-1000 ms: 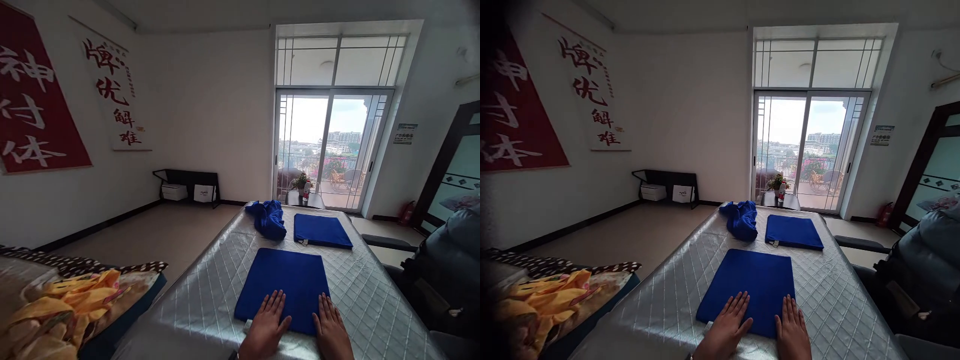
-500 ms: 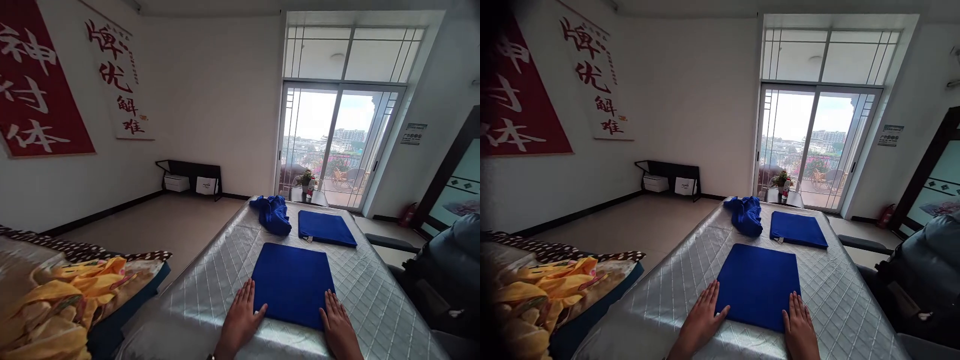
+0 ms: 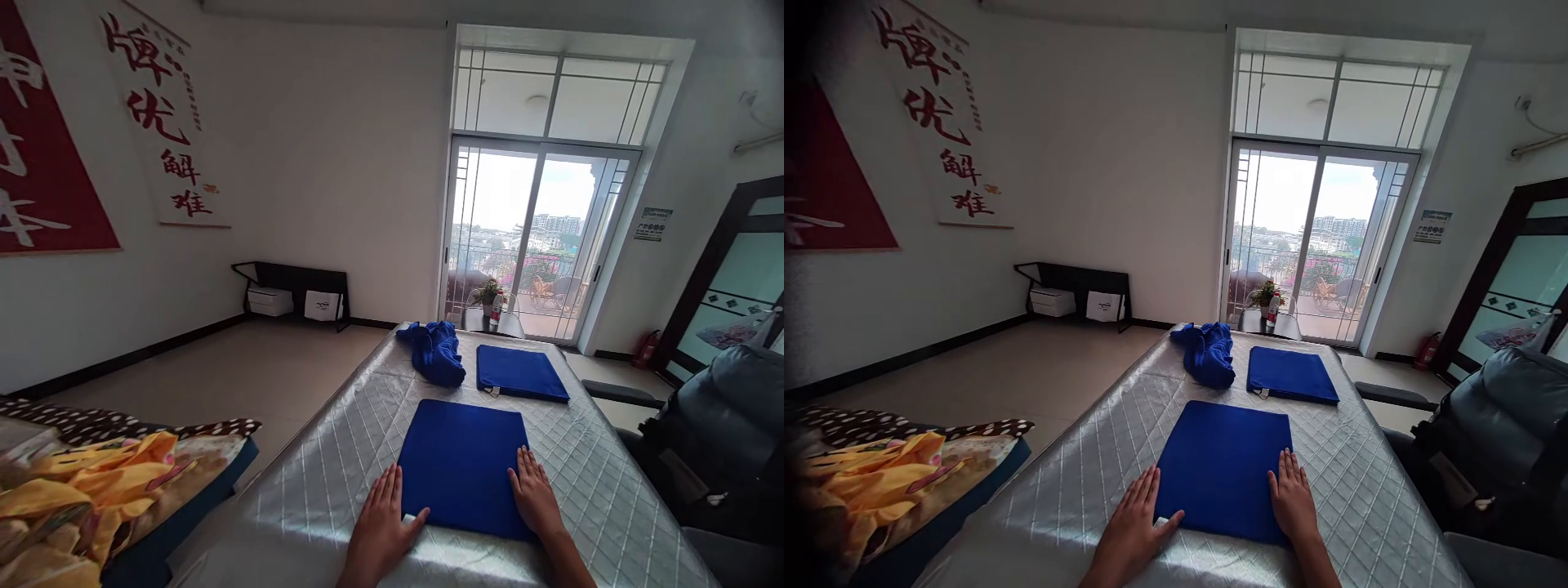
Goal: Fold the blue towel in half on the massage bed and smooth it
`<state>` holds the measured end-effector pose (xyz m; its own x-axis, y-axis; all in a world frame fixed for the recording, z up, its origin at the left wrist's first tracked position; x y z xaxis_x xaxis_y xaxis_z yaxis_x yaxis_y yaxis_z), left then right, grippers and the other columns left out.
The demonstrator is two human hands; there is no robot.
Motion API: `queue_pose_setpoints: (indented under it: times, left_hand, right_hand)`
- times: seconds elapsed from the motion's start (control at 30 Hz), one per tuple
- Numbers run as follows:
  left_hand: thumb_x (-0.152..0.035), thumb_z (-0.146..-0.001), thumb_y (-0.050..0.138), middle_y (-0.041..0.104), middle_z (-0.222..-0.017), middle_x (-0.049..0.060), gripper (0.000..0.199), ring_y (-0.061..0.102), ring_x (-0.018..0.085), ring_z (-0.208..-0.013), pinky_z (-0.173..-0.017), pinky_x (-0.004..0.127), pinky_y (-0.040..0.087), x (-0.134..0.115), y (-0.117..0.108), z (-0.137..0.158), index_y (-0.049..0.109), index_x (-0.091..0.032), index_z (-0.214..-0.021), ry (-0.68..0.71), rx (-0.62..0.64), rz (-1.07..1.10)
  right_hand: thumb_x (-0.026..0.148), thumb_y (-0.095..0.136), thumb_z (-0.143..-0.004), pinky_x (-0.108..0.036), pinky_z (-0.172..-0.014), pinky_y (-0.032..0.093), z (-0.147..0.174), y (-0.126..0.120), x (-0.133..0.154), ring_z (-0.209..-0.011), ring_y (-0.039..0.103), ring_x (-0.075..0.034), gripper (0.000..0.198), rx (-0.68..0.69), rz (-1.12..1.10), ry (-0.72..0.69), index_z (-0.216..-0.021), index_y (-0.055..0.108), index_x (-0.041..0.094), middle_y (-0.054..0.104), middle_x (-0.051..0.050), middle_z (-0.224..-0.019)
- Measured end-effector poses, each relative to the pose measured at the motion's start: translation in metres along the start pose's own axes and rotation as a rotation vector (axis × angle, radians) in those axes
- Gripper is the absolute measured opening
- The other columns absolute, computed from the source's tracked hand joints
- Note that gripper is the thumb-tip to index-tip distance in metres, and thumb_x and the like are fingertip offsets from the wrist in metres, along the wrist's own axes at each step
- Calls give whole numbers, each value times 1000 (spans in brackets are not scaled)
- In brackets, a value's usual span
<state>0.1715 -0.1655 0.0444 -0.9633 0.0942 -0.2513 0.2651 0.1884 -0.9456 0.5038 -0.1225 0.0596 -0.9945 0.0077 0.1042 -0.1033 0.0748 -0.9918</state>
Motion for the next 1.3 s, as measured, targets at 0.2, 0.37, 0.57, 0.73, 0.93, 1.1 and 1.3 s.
queue_pose_setpoints:
  times: [0.2, 0.37, 0.57, 0.73, 0.93, 1.1, 1.3]
  left_hand:
    - [-79, -86, 37, 39, -158, 18, 98, 35, 38, -145, -118, 53, 31, -11, 0, -7, 35, -10, -155, 56, -24, -24]
    - [-76, -91, 29, 33, -161, 17, 94, 33, 34, -147, -119, 49, 30, -92, -2, -33, 30, -8, -156, 223, 41, 61]
    - [-62, -99, 16, 27, -163, 17, 82, 19, 27, -153, -124, 43, 19, -201, 24, -67, 26, -3, -156, 421, 163, 162]
    - [-60, -99, 12, 22, -165, 13, 80, 16, 28, -153, -125, 48, 17, -189, 47, -75, 21, -7, -158, 390, 161, 163]
    - [-68, -97, 14, 24, -164, 15, 86, 18, 30, -152, -124, 50, 18, -104, 28, -80, 23, -8, -158, 225, 134, 50]
    - [-70, -96, 11, 21, -164, 17, 92, 19, 29, -152, -124, 47, 18, -46, 6, -80, 24, -1, -156, 55, 120, -49]
    - [-69, -97, 15, 22, -163, 18, 91, 21, 29, -152, -123, 44, 21, -30, 5, -78, 26, -1, -155, 32, 72, -36]
  right_hand:
    - [43, 19, -100, -41, -124, 13, -1, 8, -5, -153, 14, -20, 68, -27, -53, 12, -156, 26, 5, 21, -11, -164]
    - [39, 20, -100, -42, -124, 15, -1, 8, -5, -153, 13, -21, 66, -27, -41, 11, -156, 25, 6, 21, -11, -164]
    - [35, 22, -100, -43, -123, 15, 0, 9, -4, -153, 13, -22, 63, -33, 17, -36, -155, 29, 7, 23, -13, -164]
    - [37, 23, -99, -41, -123, 17, -2, 9, -5, -153, 14, -23, 65, -23, 4, -18, -155, 29, 4, 23, -13, -164]
    - [38, 23, -99, -42, -123, 16, -1, 9, -6, -153, 14, -21, 65, -32, -61, 10, -155, 29, 5, 22, -13, -164]
    - [42, 21, -99, -42, -124, 13, -1, 10, -6, -153, 12, -21, 67, -32, -58, 1, -155, 31, 6, 21, -12, -164]
    - [44, 19, -99, -42, -124, 13, -3, 18, -10, -154, 10, -21, 69, 0, -20, 30, -156, 26, 6, 20, -10, -165]
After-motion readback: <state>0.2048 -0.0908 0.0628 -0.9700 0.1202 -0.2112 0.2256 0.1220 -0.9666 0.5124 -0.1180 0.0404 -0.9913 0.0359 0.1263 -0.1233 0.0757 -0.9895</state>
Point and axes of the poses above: each hand's wrist, its own z-axis away from the middle knuckle, its own y-axis out of the palm, x = y × z, the point moved 8 cm from there along -z, towards the middle knuckle
